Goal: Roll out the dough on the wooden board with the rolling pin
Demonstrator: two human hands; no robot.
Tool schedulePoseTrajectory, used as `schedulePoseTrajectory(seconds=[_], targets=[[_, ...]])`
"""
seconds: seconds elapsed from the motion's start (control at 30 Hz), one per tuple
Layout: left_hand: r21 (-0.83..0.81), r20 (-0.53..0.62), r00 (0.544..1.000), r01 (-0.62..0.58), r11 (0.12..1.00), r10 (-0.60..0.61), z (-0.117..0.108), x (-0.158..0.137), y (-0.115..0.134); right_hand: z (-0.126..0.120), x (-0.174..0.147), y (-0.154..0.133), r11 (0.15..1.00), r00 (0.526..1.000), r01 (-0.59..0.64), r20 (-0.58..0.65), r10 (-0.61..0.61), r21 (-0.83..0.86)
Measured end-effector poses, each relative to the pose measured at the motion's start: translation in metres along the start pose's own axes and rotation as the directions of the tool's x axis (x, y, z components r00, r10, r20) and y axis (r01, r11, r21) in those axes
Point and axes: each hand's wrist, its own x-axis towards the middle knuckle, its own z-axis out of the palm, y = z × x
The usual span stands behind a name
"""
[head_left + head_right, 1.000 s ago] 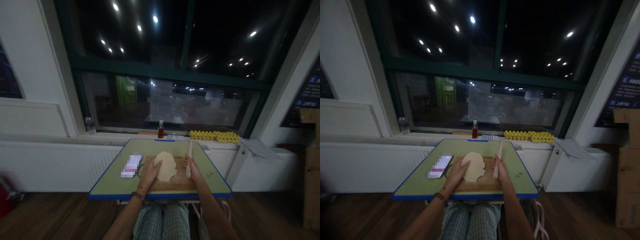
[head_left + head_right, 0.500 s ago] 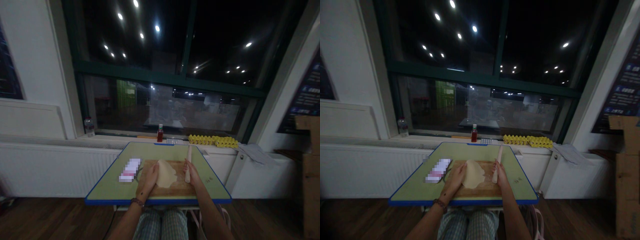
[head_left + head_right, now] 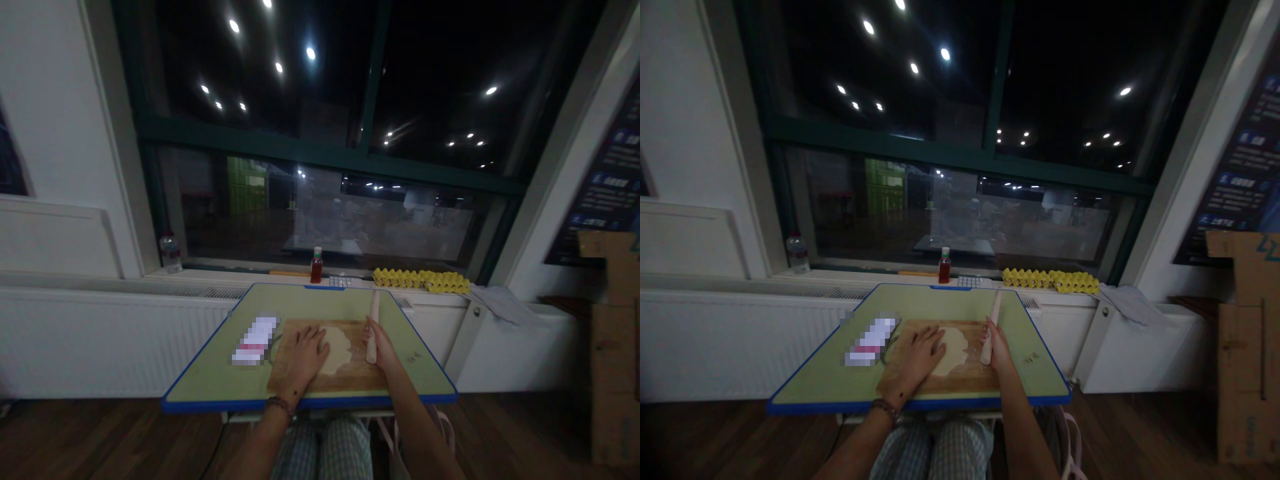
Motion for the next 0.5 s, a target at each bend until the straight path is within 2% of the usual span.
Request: schedulePoseTrajectory(seconds=[0.07,0.3,0.5], targets=[[0.033,0.063,0.998,-0.004,0.999,0.002,0.000,-0.001,0.003,-0.001,0.000,0.000,1.000,1.000,-0.012,-0.004,0.012,0.002],[0.136,0.117,0.992,-0.071,0.988,0.055,-0.004,-0.005,0.011,0.000,-0.001,0.000,0.995,0.997,-0.075,-0.010,0.075,0.063],[0.108,0.177,0.983,-0.077,0.991,0.057,-0.004,-0.005,0.012,0.001,-0.001,0.000,0.998,0.999,-0.046,-0.021,0.047,0.040]])
